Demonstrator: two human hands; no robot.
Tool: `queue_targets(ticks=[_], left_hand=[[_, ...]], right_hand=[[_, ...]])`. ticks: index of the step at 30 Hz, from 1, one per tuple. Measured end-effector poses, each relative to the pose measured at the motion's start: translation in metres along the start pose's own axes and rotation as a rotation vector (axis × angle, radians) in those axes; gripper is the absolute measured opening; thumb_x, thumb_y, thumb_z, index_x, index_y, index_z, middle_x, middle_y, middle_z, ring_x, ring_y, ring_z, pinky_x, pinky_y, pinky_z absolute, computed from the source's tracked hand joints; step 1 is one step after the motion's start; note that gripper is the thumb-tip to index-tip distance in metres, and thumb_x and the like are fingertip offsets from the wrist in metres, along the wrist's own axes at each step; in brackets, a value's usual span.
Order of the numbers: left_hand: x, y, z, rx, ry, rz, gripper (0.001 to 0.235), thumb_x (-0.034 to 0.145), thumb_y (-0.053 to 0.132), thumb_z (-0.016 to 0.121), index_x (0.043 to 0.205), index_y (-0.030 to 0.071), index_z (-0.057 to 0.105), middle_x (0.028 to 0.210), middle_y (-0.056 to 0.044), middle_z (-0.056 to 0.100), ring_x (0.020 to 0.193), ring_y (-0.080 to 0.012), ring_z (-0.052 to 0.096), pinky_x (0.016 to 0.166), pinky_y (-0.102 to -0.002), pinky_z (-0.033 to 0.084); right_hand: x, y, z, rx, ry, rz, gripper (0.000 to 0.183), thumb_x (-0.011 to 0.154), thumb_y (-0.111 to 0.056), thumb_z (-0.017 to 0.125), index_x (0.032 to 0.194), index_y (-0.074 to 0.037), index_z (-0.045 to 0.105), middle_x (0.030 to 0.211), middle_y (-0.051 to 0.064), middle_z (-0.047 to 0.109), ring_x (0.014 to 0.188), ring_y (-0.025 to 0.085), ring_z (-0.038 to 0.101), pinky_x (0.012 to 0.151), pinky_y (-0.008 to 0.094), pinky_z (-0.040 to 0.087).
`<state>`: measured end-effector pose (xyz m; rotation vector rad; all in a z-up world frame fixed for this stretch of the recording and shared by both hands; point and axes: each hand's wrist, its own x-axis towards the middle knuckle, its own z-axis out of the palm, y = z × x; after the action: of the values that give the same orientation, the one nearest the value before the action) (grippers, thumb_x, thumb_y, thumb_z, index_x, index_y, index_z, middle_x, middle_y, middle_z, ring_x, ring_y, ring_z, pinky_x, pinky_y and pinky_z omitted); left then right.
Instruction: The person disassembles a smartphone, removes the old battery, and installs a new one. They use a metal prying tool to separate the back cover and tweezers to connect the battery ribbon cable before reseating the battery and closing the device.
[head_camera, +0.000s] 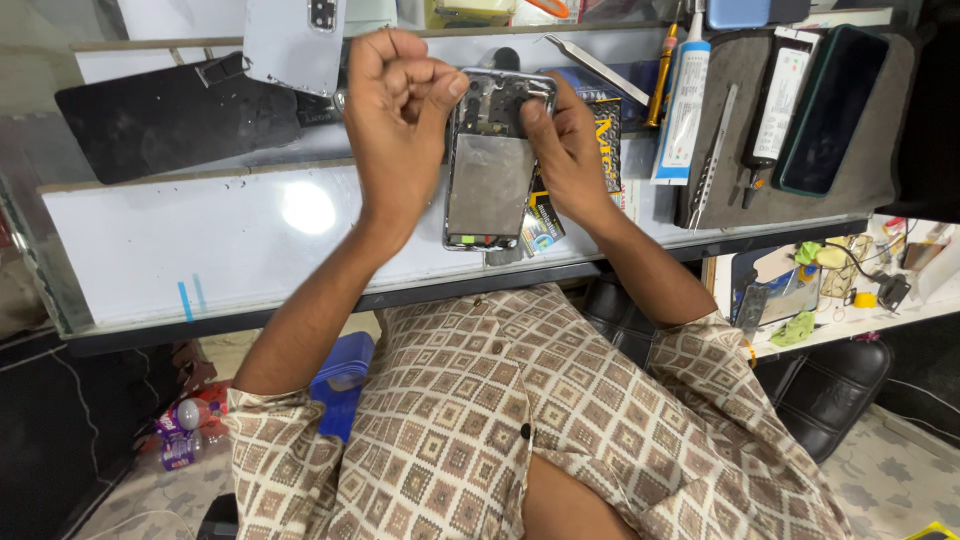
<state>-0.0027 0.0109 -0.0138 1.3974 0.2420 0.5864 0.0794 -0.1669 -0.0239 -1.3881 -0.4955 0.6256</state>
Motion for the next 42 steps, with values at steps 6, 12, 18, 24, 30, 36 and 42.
queue_targets(ticks=[6,12,18,24,30,36,42], left_hand=[[0.014,0.006,-0.01,-0.161,-0.079,-0.053,0.036,0.102,0.005,0.081,0.122,-0.001,0.052,0.1,-0.015,0.078,0.087,-0.013,0.075,0.075,-0.022,0.06],[0.013,0.022,-0.018,0.055,-0.174,-0.062,0.024,0.098,0.012,0.079,0.111,-0.003,0.066,0.102,-0.011,0.075,0.089,-0.0113,0.073,0.08,-0.023,0.059],[-0.016,0.048,-0.029,0.261,-0.209,-0.056,0.032,0.104,0.01,0.081,0.129,-0.002,0.065,0.117,-0.009,0.072,0.098,-0.0104,0.07,0.082,-0.022,0.058],[-0.033,0.049,-0.02,0.18,-0.033,-0.236,0.026,0.1,0.012,0.081,0.119,-0.001,0.068,0.102,-0.007,0.073,0.083,-0.0064,0.07,0.068,-0.018,0.053],[-0.043,0.058,-0.021,0.087,0.017,-0.168,0.024,0.103,0.006,0.079,0.122,-0.002,0.067,0.108,-0.007,0.069,0.093,-0.0078,0.072,0.078,-0.02,0.058],[-0.046,0.062,-0.019,0.098,0.028,-0.132,0.024,0.103,0.003,0.079,0.125,-0.002,0.069,0.11,-0.008,0.068,0.093,-0.0079,0.07,0.074,-0.018,0.06],[-0.05,0.064,-0.015,0.184,0.085,-0.006,0.029,0.102,0.0,0.081,0.129,0.0,0.07,0.116,-0.01,0.069,0.095,-0.0082,0.07,0.076,-0.02,0.062]], right_hand=[[-0.007,-0.012,0.001,0.127,0.023,0.041,0.048,0.097,-0.006,0.082,0.135,-0.003,0.052,0.117,0.005,0.071,0.105,0.01,0.069,0.095,0.025,0.057],[-0.008,-0.015,-0.002,0.301,0.124,-0.047,0.043,0.102,-0.004,0.08,0.136,0.0,0.055,0.118,0.01,0.072,0.106,0.014,0.071,0.099,0.028,0.059],[-0.012,-0.011,-0.01,0.445,0.291,-0.108,0.035,0.104,-0.003,0.075,0.132,0.001,0.054,0.119,0.011,0.072,0.103,0.016,0.072,0.096,0.03,0.06],[-0.018,-0.01,-0.003,0.547,0.372,-0.142,0.038,0.107,0.002,0.069,0.139,-0.002,0.049,0.118,0.011,0.071,0.103,0.016,0.071,0.096,0.031,0.059],[-0.021,-0.018,0.008,0.611,0.41,-0.121,0.037,0.108,-0.002,0.068,0.14,-0.002,0.048,0.121,0.009,0.069,0.106,0.016,0.07,0.1,0.033,0.06],[-0.026,-0.021,0.012,0.631,0.421,-0.144,0.036,0.108,-0.005,0.068,0.14,-0.006,0.051,0.12,0.007,0.07,0.106,0.014,0.07,0.099,0.034,0.06],[-0.034,-0.02,0.013,0.725,0.338,-0.05,0.022,0.112,-0.002,0.063,0.131,-0.001,0.053,0.119,0.013,0.071,0.112,0.019,0.07,0.102,0.039,0.059]])
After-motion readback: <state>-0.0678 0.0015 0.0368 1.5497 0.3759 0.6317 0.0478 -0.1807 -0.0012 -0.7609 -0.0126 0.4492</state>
